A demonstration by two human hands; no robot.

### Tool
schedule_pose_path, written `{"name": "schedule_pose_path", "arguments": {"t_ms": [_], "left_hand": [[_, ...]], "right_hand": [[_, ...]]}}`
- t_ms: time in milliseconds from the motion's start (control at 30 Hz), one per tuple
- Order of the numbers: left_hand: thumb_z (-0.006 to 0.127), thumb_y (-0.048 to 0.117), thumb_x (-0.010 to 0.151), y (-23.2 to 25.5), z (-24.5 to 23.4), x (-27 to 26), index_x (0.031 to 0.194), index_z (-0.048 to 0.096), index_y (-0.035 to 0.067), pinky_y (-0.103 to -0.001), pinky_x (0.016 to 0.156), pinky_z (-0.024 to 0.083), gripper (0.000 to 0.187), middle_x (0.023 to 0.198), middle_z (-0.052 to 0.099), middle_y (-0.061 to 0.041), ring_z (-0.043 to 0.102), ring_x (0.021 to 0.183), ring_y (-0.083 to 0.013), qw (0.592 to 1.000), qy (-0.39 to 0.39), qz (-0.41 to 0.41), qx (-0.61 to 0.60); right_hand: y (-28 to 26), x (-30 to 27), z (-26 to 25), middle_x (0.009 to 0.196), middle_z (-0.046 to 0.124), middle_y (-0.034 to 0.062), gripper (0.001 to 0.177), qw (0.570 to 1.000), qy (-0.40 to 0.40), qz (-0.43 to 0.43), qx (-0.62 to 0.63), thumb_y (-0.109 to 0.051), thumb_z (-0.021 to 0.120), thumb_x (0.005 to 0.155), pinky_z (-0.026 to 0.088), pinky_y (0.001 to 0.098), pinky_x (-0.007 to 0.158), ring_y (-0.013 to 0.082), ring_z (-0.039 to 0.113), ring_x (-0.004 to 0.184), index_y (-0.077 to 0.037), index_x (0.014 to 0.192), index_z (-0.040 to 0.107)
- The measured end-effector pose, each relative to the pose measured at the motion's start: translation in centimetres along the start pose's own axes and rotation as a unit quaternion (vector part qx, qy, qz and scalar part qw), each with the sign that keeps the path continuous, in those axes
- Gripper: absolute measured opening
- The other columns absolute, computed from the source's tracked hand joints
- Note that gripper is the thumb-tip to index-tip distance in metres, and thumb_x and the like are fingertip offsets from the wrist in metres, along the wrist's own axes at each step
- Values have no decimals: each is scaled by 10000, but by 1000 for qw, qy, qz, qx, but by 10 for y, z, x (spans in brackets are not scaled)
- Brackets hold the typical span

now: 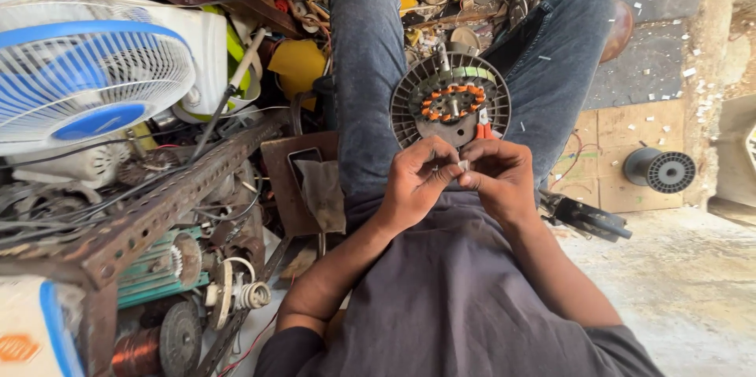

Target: The person is repairing an electric motor rotor by inserting small white insulating pieces into the slots between copper windings. They use orange-handled scissors to cut the pieces and their fingers to press them into place.

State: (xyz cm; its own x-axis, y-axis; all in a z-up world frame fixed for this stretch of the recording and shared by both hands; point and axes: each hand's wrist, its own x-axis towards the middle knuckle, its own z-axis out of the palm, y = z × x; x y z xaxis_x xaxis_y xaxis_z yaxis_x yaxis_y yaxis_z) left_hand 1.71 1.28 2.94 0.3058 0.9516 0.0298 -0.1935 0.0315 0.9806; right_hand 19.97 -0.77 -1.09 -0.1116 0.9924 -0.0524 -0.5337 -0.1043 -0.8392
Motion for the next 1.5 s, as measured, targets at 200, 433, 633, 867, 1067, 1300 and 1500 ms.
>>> {"name": "schedule_pose_path", "arguments": {"t_ms": [200,433,633,867,1067,1300,1500], "left_hand": [[820,155,910,-22,-17,25,1128,649,46,-339,893,517,297,1078,657,-70,631,997,-209,953,108,160,234],[869,76,847,-48,-37,67,1385,507,47,-413,1077,524,648,1336,575,-116,623,1218,-321,941,158,154,255],[883,48,899,-59,-37,83,1285,619,139,-328,847,616,476,1053,685,-36,709,948,-185,990,78,8,118],[839,130,918,-33,-29,84,1338,556,68,-403,962,524,511,1197,616,-75,633,1127,-278,964,17,60,258],[830,170,985,-65,-40,69,1268,645,198,-429,1003,498,339,1367,517,-73,526,1256,-259,856,37,316,407],[795,181,989,-72,-39,66,1165,767,157,-394,977,507,180,1351,570,-105,556,1209,-236,853,26,298,428],[800,123,999,-66,-43,66,1185,760,59,-367,940,544,201,1322,569,-126,588,1177,-249,858,-28,300,416]], "right_hand": [[-6,17,-10,1015,729,132,129,998,53,28,-25,21,782,903,595,271,720,154,698,869,14,1000,697],[-24,44,-19,987,725,129,113,948,79,-47,-305,95,776,930,544,266,798,154,689,905,56,1006,703],[-34,73,-11,956,744,145,123,855,24,-151,-495,107,787,907,563,274,746,209,744,837,31,927,692],[-38,86,-10,927,730,169,132,785,24,-236,-572,119,800,898,574,322,700,268,735,845,44,898,692],[-37,92,-9,902,732,174,128,768,-6,-238,-595,120,811,851,579,327,677,286,727,809,38,873,715],[-41,100,-21,819,731,148,93,813,-55,-206,-542,87,798,799,574,327,668,267,721,765,17,845,756],[-48,108,-29,789,714,146,100,837,-84,-174,-511,61,806,766,577,333,665,270,708,755,24,843,755]]}}
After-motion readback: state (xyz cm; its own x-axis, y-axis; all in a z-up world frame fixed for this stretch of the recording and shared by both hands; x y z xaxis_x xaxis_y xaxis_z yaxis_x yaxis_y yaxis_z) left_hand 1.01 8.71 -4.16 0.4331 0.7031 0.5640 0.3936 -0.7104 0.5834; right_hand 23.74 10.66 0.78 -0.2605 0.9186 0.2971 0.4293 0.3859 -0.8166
